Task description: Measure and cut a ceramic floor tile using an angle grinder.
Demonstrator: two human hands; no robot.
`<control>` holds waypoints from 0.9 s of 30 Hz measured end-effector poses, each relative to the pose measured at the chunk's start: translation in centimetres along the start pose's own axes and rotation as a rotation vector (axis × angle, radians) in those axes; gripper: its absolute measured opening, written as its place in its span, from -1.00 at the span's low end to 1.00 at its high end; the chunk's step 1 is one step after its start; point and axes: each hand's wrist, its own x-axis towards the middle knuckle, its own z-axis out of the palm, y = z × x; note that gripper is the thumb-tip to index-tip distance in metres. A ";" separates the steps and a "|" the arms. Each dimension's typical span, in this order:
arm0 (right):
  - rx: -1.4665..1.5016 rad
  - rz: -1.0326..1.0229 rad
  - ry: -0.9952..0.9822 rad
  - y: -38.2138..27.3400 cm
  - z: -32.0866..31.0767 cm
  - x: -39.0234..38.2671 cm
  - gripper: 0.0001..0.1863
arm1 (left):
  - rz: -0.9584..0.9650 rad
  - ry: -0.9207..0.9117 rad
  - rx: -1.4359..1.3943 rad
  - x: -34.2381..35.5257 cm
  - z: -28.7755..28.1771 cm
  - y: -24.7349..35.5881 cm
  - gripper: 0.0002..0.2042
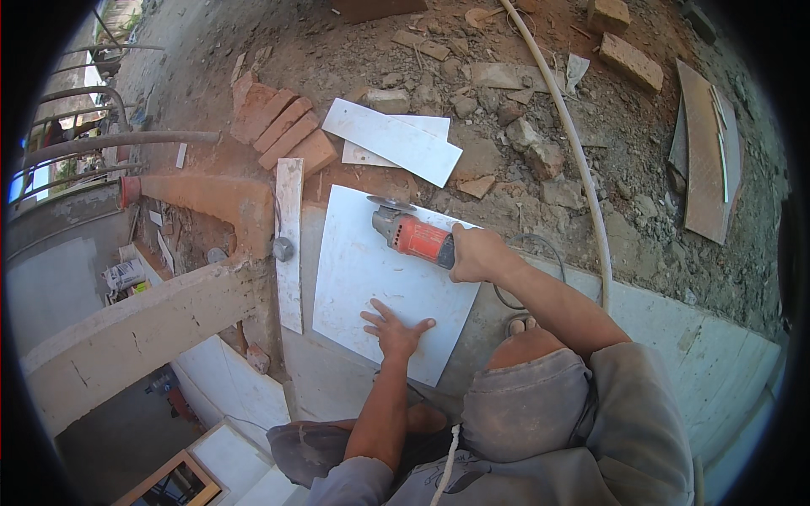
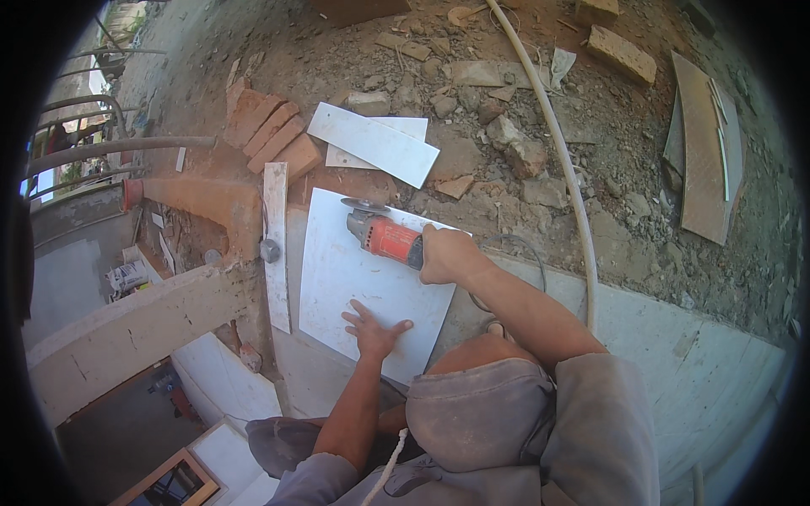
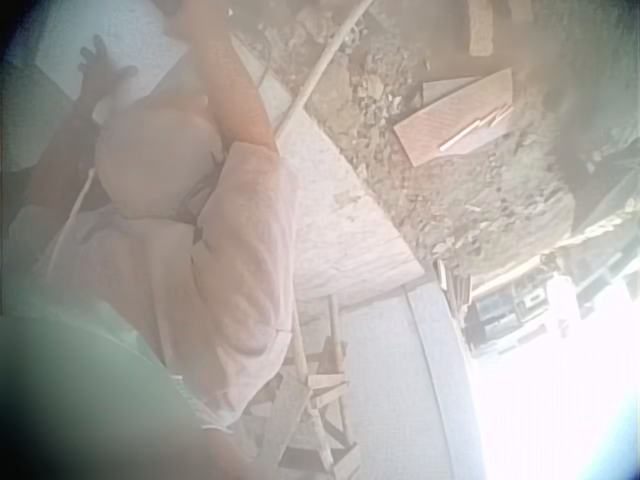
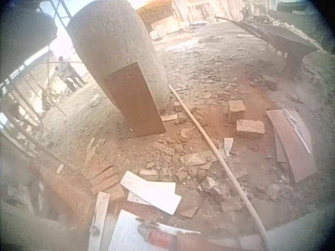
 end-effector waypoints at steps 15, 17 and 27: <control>0.004 -0.013 -0.003 0.7 0.5 0.1 -0.35 | 0.021 0.008 -0.009 0.1 0.1 -0.2 0.45; 0.002 -0.012 -0.004 0.7 0.5 0.0 -0.35 | 0.023 0.007 -0.010 0.1 0.1 -0.2 0.45; 0.005 0.010 -0.029 0.4 -0.1 -0.4 -0.37 | 0.012 0.010 0.006 0.2 0.2 -0.2 0.45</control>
